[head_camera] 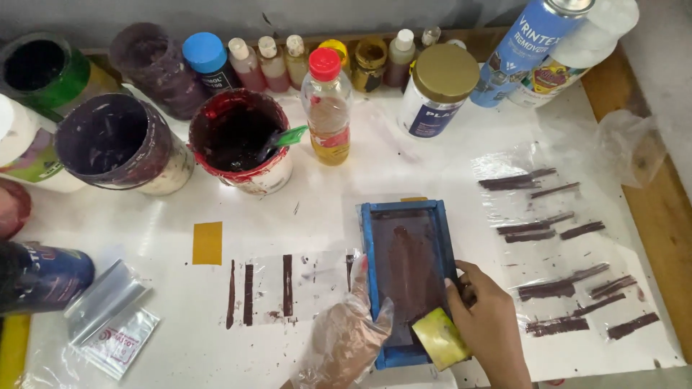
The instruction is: Applying ink to a small screen printing frame and spreading it with a sponge.
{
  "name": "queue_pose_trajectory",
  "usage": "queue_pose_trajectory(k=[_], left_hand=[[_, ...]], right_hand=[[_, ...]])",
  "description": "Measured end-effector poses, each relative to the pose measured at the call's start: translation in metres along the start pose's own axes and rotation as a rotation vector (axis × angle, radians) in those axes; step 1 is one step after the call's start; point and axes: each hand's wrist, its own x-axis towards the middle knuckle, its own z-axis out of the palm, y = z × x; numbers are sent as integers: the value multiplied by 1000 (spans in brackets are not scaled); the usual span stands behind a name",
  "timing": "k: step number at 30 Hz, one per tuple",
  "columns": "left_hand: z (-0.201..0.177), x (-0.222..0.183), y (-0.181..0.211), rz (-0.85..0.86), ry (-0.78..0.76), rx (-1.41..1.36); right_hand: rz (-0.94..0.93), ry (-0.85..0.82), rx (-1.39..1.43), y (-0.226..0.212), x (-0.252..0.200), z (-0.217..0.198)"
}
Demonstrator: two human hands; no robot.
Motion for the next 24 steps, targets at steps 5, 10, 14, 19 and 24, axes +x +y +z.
queue_pose_trajectory(k=[5, 10, 14, 19, 24], left_hand=[[10, 11, -8, 117, 62, 6], [18, 18, -15, 176, 134, 191], [24, 18, -17, 151, 154, 58], [30, 25, -21, 180, 150, 170], [29, 27, -21, 164, 111, 201]], right_hand=[[-13, 25, -13, 1, 5, 6], [-72, 32, -30, 8, 9, 12], [-65, 26, -34, 12, 9, 14], [-6, -12, -63, 3, 7, 9], [-66, 16, -64, 9, 8, 13]])
